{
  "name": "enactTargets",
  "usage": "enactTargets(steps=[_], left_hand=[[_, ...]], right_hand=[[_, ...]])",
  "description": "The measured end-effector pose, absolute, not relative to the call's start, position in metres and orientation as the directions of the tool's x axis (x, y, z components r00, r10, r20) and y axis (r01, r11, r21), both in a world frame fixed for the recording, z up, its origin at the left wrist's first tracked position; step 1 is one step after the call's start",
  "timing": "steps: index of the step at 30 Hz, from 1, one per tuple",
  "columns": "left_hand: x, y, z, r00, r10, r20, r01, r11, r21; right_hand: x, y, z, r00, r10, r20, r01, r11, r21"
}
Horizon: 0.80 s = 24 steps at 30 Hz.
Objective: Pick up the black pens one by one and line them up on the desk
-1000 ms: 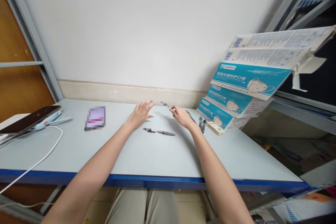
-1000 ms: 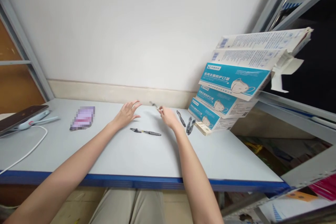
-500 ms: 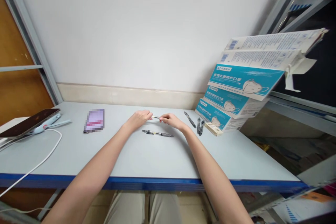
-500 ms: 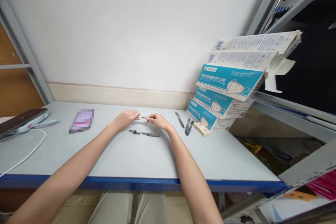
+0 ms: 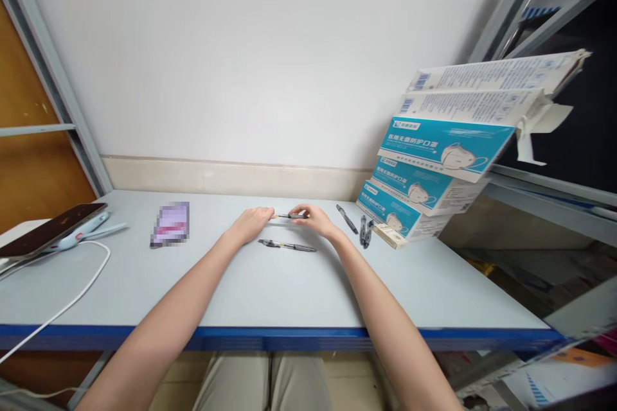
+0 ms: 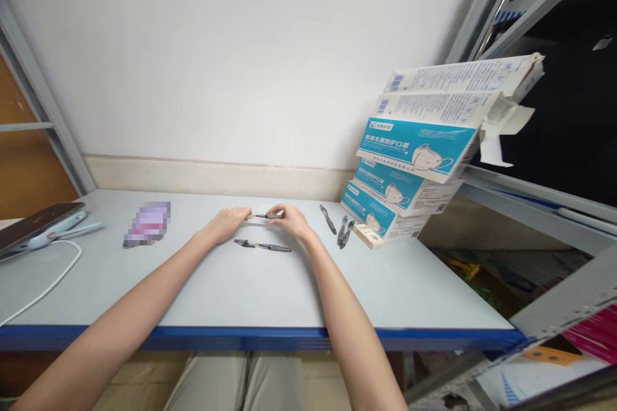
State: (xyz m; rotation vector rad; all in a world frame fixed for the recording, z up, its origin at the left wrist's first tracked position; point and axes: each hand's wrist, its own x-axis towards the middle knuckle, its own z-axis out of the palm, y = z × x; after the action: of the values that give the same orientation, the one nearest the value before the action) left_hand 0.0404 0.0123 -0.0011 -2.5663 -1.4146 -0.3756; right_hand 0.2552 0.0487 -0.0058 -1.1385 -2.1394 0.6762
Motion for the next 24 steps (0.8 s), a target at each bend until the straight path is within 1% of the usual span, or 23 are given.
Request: enactTargets(steps=[1,2,4,5,6,9,10,11,13,14,15,18,19,20,22,23,24], left_hand=[[0.0406,0.012,-0.0009,0.51,0.803,0.309,0.85,-0.526,-0.037],[0.041,0.0116,-0.0006,0.51,0.804,0.306,0.85,-0.526,-0.033],[0.0419,0.0108,-0.0001,0.516,0.806,0.291,0.847,-0.53,-0.032],[0.0424,0.0103,0.0002,0.52,0.806,0.282,0.846,-0.532,-0.036],[0.0431,0.0099,0.0004,0.524,0.806,0.275,0.844,-0.535,-0.039],[0.0446,0.0092,0.0008,0.526,0.806,0.271,0.842,-0.538,-0.035],[0.0448,0.0093,0.0006,0.526,0.806,0.272,0.842,-0.538,-0.034],[0.0449,0.0095,0.0003,0.528,0.804,0.274,0.841,-0.54,-0.036],[0.0447,0.0103,-0.0009,0.537,0.798,0.272,0.836,-0.546,-0.049],[0.0444,0.0108,-0.0016,0.543,0.794,0.272,0.833,-0.55,-0.058],[0.0441,0.0112,-0.0023,0.547,0.791,0.275,0.831,-0.553,-0.064],[0.0434,0.0121,-0.0037,0.547,0.785,0.289,0.829,-0.556,-0.06],[0.0432,0.0122,-0.0039,0.545,0.786,0.292,0.83,-0.555,-0.055],[0.0433,0.0121,-0.004,0.545,0.787,0.291,0.83,-0.556,-0.051],[0.0437,0.0119,-0.0039,0.55,0.788,0.278,0.828,-0.558,-0.057],[0.0441,0.0117,-0.0037,0.554,0.787,0.271,0.826,-0.559,-0.066],[0.0446,0.0115,-0.0034,0.559,0.785,0.267,0.824,-0.561,-0.075]], right_hand=[[0.2552,0.0495,-0.0065,-0.434,0.853,0.289,0.504,0.496,-0.707],[0.2551,0.0499,-0.0071,-0.446,0.856,0.261,0.472,0.473,-0.744],[0.2549,0.0502,-0.008,-0.506,0.851,0.137,0.441,0.393,-0.807],[0.255,0.0503,-0.0085,-0.528,0.844,0.091,0.446,0.367,-0.817],[0.2551,0.0506,-0.0091,-0.531,0.843,0.086,0.453,0.368,-0.812],[0.256,0.0515,-0.0096,-0.454,0.86,0.231,0.437,0.442,-0.784],[0.2562,0.0516,-0.0093,-0.437,0.865,0.245,0.421,0.438,-0.794],[0.2563,0.0515,-0.0086,-0.441,0.871,0.215,0.411,0.409,-0.814],[0.2561,0.0508,-0.0071,-0.495,0.864,0.09,0.421,0.329,-0.845],[0.2559,0.0504,-0.0065,-0.517,0.855,0.049,0.436,0.312,-0.844],[0.2556,0.05,-0.0062,-0.525,0.85,0.049,0.447,0.324,-0.834],[0.255,0.0486,-0.006,-0.479,0.859,0.18,0.427,0.407,-0.808],[0.2549,0.048,-0.006,-0.47,0.864,0.182,0.414,0.397,-0.819],[0.255,0.0475,-0.0059,-0.478,0.867,0.143,0.407,0.363,-0.838],[0.2552,0.0468,-0.0055,-0.53,0.848,0.019,0.419,0.281,-0.864],[0.2553,0.0465,-0.0053,-0.551,0.835,-0.015,0.43,0.269,-0.862],[0.2553,0.0463,-0.005,-0.554,0.832,-0.009,0.44,0.284,-0.852]])
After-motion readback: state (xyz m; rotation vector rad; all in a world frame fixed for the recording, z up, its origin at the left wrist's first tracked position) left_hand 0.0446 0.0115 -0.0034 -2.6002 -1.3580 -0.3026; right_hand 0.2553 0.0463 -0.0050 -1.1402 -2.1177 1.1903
